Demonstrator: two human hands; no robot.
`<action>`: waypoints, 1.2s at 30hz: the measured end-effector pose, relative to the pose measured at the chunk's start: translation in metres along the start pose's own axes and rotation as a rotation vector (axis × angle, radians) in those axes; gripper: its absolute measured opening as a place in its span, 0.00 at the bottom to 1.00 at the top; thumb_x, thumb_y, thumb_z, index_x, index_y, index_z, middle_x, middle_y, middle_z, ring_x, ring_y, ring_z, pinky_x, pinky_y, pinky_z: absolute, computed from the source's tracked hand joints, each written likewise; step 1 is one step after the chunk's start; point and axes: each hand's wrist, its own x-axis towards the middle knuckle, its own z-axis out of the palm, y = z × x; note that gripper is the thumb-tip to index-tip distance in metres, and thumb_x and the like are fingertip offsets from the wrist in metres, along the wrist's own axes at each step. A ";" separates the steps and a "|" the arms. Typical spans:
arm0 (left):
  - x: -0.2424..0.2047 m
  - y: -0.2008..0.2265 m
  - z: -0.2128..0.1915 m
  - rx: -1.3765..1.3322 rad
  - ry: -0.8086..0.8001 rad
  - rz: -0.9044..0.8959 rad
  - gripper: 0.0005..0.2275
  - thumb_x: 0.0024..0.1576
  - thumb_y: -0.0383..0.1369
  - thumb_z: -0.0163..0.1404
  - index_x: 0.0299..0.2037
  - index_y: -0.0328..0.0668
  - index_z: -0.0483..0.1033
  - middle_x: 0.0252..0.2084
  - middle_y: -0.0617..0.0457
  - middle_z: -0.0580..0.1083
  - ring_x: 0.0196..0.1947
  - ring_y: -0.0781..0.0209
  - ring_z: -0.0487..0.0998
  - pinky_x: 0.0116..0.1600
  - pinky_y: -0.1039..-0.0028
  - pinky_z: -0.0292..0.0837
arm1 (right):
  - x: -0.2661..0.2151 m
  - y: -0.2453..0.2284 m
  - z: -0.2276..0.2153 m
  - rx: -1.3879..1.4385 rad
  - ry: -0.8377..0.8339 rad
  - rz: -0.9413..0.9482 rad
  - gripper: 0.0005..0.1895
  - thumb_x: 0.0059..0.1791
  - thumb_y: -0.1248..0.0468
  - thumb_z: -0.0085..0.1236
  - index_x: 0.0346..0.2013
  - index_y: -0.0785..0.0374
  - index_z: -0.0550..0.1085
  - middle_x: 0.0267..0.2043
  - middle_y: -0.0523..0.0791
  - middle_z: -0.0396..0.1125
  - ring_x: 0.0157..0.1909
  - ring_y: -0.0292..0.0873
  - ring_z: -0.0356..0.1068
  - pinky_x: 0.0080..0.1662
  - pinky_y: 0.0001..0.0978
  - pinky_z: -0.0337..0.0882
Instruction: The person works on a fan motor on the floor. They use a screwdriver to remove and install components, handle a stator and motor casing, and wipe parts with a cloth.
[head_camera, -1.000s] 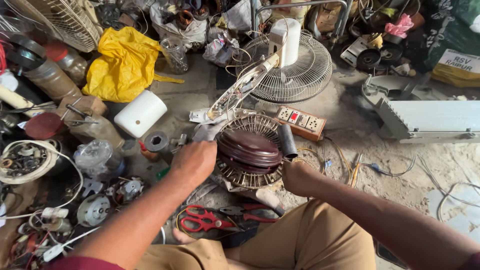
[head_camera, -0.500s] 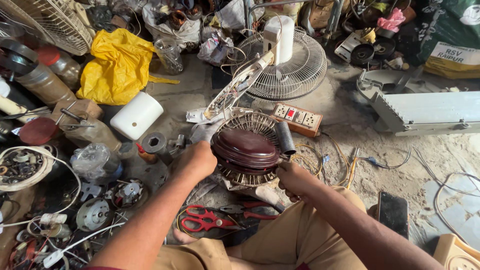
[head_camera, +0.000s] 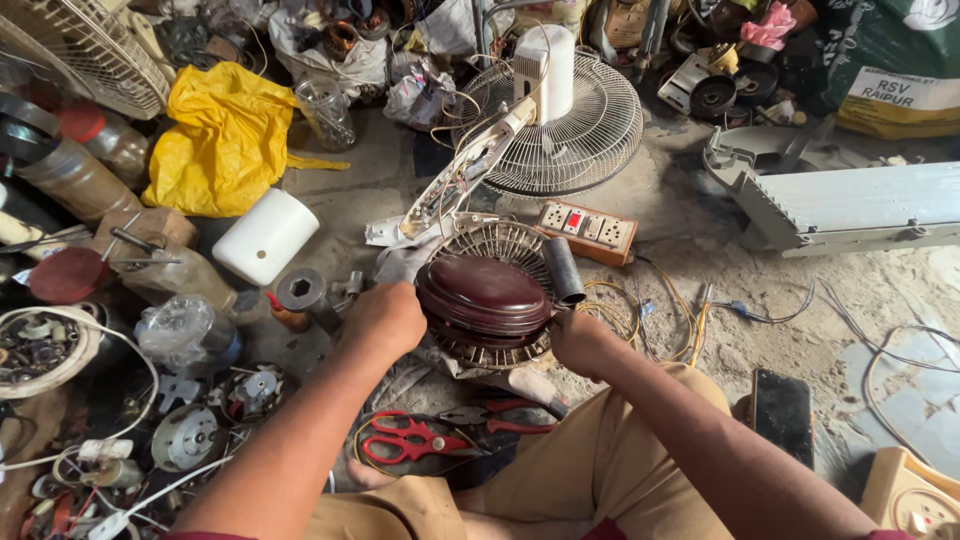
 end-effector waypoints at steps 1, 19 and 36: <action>0.006 0.001 -0.001 -0.098 -0.014 -0.056 0.12 0.56 0.30 0.47 0.45 0.37 0.81 0.49 0.35 0.77 0.53 0.37 0.79 0.58 0.53 0.74 | 0.000 0.002 0.000 -0.004 0.001 0.003 0.20 0.55 0.58 0.38 0.55 0.62 0.71 0.28 0.53 0.73 0.21 0.51 0.73 0.26 0.44 0.75; -0.011 -0.015 -0.021 0.170 0.045 0.392 0.10 0.54 0.24 0.44 0.43 0.32 0.74 0.34 0.36 0.79 0.38 0.37 0.83 0.43 0.50 0.78 | 0.018 0.006 -0.036 -0.894 -0.148 -0.345 0.10 0.44 0.65 0.56 0.38 0.66 0.77 0.35 0.54 0.74 0.39 0.54 0.78 0.41 0.48 0.79; -0.008 -0.014 -0.015 -0.120 0.007 0.162 0.12 0.51 0.25 0.45 0.44 0.37 0.77 0.41 0.33 0.78 0.46 0.35 0.79 0.51 0.48 0.74 | 0.029 0.012 -0.027 -0.860 -0.219 -0.547 0.13 0.47 0.68 0.51 0.47 0.65 0.72 0.40 0.55 0.74 0.44 0.56 0.77 0.44 0.49 0.77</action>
